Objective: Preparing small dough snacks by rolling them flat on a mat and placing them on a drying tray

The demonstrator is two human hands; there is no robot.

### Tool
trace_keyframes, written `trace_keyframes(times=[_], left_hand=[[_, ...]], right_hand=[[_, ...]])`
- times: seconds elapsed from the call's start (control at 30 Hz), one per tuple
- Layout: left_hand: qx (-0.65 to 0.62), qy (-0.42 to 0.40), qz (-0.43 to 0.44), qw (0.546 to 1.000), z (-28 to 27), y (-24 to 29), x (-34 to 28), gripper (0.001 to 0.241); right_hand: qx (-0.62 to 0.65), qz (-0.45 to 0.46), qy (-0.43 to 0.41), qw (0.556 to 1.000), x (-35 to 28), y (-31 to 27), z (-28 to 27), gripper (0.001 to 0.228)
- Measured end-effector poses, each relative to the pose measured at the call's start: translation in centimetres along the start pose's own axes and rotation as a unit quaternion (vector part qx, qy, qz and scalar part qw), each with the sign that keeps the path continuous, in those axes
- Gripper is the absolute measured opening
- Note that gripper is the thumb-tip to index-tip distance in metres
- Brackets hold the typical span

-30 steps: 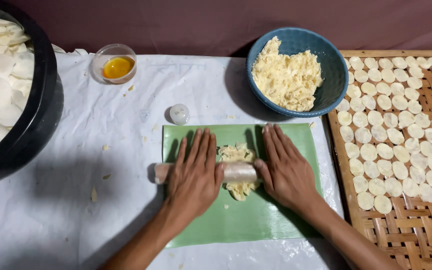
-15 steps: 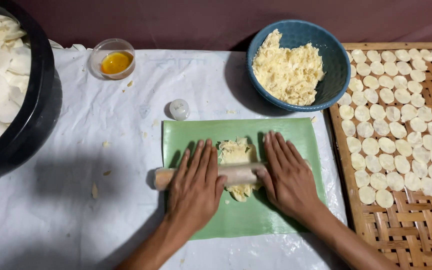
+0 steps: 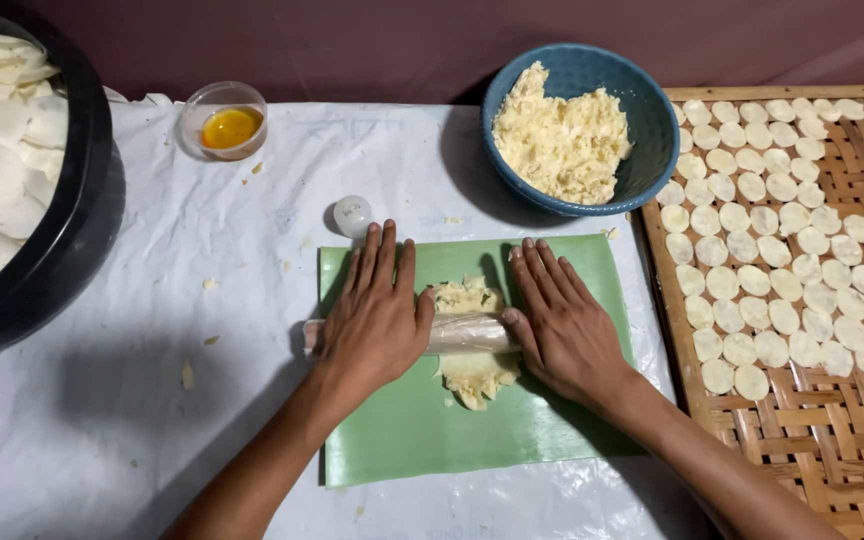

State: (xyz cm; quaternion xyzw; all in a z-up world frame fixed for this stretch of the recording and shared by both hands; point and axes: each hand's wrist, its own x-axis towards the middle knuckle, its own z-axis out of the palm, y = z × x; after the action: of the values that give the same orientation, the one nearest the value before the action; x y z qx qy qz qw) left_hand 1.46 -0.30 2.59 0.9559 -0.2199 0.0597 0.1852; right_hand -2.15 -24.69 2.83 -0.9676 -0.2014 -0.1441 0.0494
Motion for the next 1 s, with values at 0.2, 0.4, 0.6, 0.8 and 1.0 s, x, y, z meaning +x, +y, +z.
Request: trace_keyframes(times=[0.2, 0.4, 0.6, 0.8, 1.0], left_hand=[[0.043, 0.123, 0.055, 0.990, 0.8, -1.0, 2.2, 0.056], [0.038, 0.121, 0.068, 0.990, 0.7, -0.5, 1.5, 0.056], [0.022, 0.064, 0.016, 0.998, 1.4, 1.5, -2.4, 0.066], [0.025, 0.092, 0.060, 0.994, 0.8, 3.8, -7.1, 0.060], [0.041, 0.106, 0.072, 0.991, 0.7, 4.4, -9.2, 0.055]], right_hand=[[0.151, 0.102, -0.062, 0.981, 2.8, 2.1, 0.6, 0.058], [0.021, 0.076, -0.044, 0.996, 2.1, 2.7, 3.0, 0.043], [-0.030, 0.038, -0.019, 0.999, -1.7, 0.2, 1.8, 0.047], [0.065, 0.006, 0.008, 0.998, -5.5, -2.5, -0.9, 0.068], [0.054, -0.026, -0.018, 0.998, -6.6, -2.0, -2.0, 0.063]])
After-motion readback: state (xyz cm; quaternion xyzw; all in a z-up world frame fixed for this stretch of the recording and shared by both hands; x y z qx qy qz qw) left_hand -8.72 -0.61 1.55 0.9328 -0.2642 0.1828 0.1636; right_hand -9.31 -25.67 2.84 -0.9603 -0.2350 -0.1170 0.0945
